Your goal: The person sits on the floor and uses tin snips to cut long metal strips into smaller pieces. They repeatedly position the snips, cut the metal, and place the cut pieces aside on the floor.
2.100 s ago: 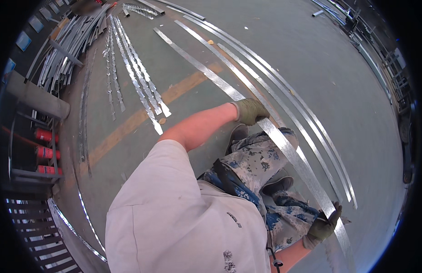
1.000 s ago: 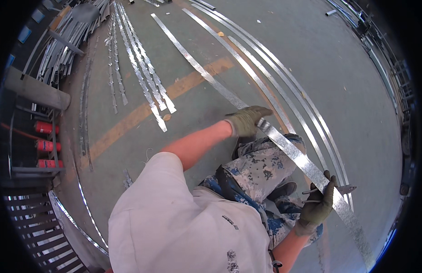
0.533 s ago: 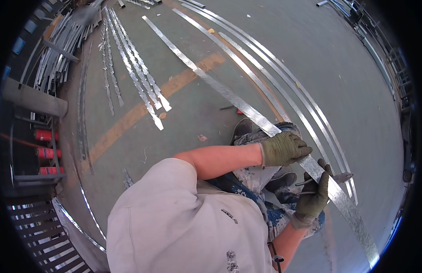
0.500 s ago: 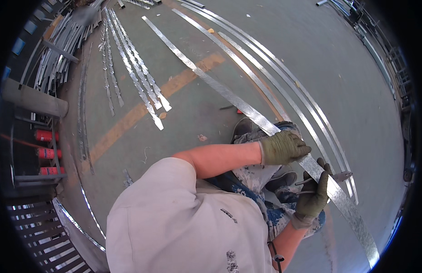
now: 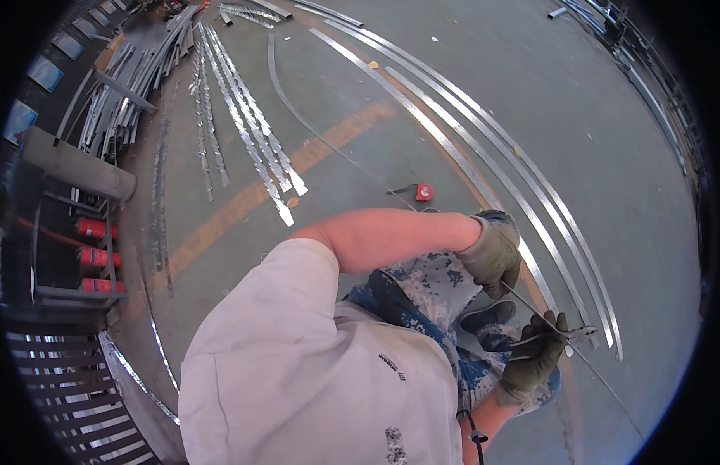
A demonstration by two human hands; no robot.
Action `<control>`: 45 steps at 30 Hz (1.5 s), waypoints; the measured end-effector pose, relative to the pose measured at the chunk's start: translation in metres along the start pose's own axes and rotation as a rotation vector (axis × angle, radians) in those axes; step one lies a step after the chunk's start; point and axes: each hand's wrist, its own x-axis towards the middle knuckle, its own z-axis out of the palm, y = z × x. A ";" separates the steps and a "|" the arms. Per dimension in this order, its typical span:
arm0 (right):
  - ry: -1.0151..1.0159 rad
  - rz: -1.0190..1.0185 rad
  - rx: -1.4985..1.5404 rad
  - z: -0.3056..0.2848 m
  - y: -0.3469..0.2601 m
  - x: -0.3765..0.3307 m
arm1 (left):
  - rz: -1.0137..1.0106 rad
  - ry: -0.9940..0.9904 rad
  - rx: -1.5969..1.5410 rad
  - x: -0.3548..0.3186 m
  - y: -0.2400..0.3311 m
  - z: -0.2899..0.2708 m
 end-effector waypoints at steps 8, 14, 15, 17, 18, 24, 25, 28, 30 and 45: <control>0.390 0.159 0.007 0.011 0.007 -0.016 | -0.198 -0.355 -0.321 0.026 0.014 -0.012; 0.590 0.157 0.047 0.009 0.003 -0.041 | -0.174 -0.422 -0.194 0.060 0.011 -0.011; 0.550 0.207 0.009 -0.007 -0.001 -0.045 | -0.185 -0.423 -0.205 0.065 0.007 -0.010; 0.540 0.228 -0.051 -0.004 -0.009 -0.047 | -0.215 -0.418 -0.229 0.072 -0.001 -0.013; 0.570 0.199 -0.073 0.002 -0.006 -0.046 | -0.216 -0.352 -0.237 0.070 -0.006 -0.012; 0.598 0.127 -0.113 0.006 -0.028 -0.049 | -0.123 -0.413 -0.402 0.089 -0.009 -0.010; 0.603 0.161 -0.096 -0.002 -0.029 -0.045 | -0.140 -0.427 -0.426 0.086 -0.005 -0.013; 0.606 0.214 -0.043 -0.018 -0.020 -0.036 | -0.191 -0.332 -0.429 0.076 -0.008 -0.012; 0.579 0.242 0.027 -0.012 -0.004 -0.033 | -0.154 -0.287 -0.391 0.085 -0.029 -0.007; 0.418 0.029 0.126 -0.036 -0.021 -0.032 | -0.217 -0.018 0.026 0.039 -0.089 -0.026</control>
